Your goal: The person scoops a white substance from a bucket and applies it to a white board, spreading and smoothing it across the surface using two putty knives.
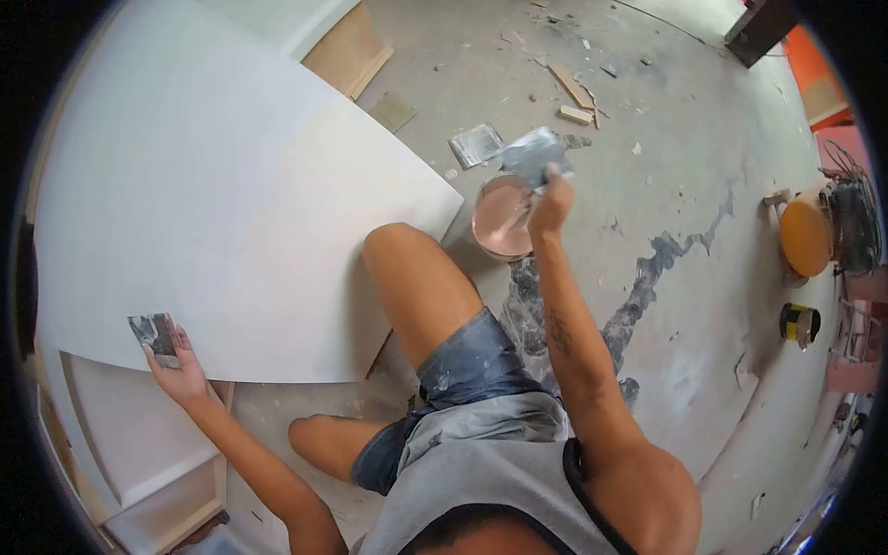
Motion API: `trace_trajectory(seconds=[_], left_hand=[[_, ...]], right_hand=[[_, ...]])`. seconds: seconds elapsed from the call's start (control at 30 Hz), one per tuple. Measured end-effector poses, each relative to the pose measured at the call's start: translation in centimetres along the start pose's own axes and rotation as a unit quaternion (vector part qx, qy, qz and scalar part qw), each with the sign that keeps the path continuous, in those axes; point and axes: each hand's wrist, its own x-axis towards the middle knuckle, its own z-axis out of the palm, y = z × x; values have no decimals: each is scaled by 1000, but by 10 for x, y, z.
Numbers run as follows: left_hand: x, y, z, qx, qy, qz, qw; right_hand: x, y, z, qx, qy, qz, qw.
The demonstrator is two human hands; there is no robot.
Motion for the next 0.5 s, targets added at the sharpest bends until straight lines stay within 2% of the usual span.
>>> trace_trajectory(seconds=[0.03, 0.07, 0.13, 0.17, 0.2, 0.27, 0.3, 0.33, 0.4, 0.47, 0.5], left_hand=[[0, -2, 5, 10, 7, 8, 1000], [-3, -1, 7, 25, 13, 13, 1000], [-8, -2, 14, 35, 34, 19, 999], [-8, -5, 19, 40, 53, 27, 997], [-7, -5, 23, 38, 50, 24, 998], [-12, -5, 27, 47, 72, 27, 996], [-17, -3, 31, 53, 76, 20, 996], [-19, -4, 37, 55, 88, 23, 994], [-16, -9, 41, 49, 94, 25, 994], [-14, -7, 32, 47, 73, 30, 996], [-13, -7, 33, 46, 87, 29, 995]], right_hand=[[-21, -63, 20, 195, -12, 82, 977], [-26, -55, 19, 191, -14, 88, 977], [-30, -28, 14, 53, 26, -15, 998], [-36, -21, 16, -2, 15, 40, 999], [-32, -18, 14, -4, 19, 37, 999], [-21, -32, 17, 63, 38, 104, 992], [-25, -62, 23, 185, 2, 101, 978], [-29, -60, 24, 181, 5, 102, 978], [-30, -54, 27, 225, 48, 29, 973], [-31, 6, 8, -34, 22, -12, 999], [-34, 0, 17, -20, 33, -6, 999]])
